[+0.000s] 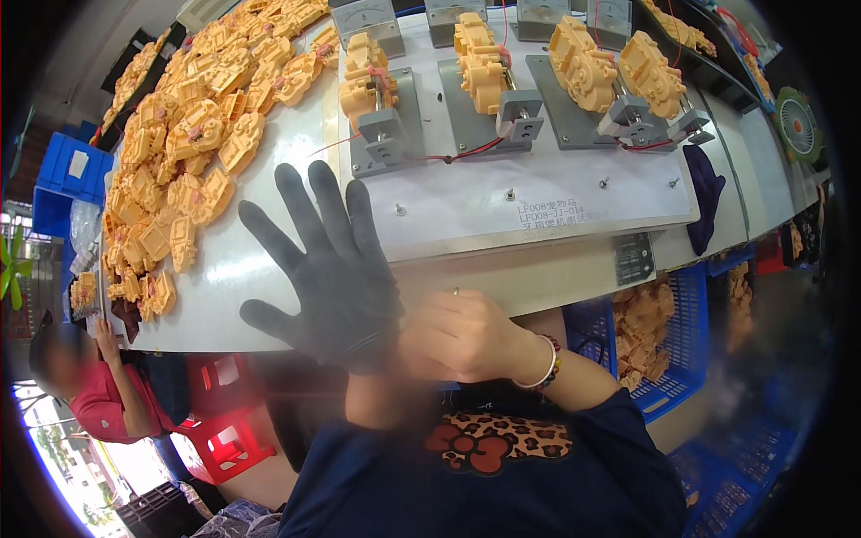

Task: Testing and inspecting yellow plastic electronic components using a specialized test station with meters.

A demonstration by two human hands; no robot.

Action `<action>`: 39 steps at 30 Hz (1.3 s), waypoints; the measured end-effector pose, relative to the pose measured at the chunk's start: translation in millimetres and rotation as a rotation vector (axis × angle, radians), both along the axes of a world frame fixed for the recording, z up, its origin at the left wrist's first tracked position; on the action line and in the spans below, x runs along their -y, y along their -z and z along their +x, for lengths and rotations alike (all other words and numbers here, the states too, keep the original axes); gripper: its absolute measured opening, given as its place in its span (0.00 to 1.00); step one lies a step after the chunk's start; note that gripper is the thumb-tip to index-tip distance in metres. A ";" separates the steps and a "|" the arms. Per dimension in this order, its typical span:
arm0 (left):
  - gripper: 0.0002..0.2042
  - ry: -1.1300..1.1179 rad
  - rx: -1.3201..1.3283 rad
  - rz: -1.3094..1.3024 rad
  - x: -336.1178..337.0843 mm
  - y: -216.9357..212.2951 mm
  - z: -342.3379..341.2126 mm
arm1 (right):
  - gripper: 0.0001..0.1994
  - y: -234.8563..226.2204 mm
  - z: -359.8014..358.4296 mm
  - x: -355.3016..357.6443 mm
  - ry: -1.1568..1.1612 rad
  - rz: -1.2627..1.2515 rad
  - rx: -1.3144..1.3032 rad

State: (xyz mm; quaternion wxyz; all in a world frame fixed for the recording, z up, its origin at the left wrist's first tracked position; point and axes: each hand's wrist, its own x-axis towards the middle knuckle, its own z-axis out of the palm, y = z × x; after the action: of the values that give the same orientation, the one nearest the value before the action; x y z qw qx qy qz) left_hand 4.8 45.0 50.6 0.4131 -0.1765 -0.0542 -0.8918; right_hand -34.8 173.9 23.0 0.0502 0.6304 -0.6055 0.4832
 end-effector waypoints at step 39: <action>0.21 -0.294 0.733 -0.734 16.9 9.0 17.6 | 0.07 -16.1 -44.7 -28.5 0.191 -0.230 0.006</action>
State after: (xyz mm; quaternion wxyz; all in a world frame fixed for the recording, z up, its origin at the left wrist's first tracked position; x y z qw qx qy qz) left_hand 22.4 28.2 41.6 0.3989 0.0229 -0.5268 -0.7502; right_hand -79.5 202.3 39.1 0.1663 0.5584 -0.6035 0.5444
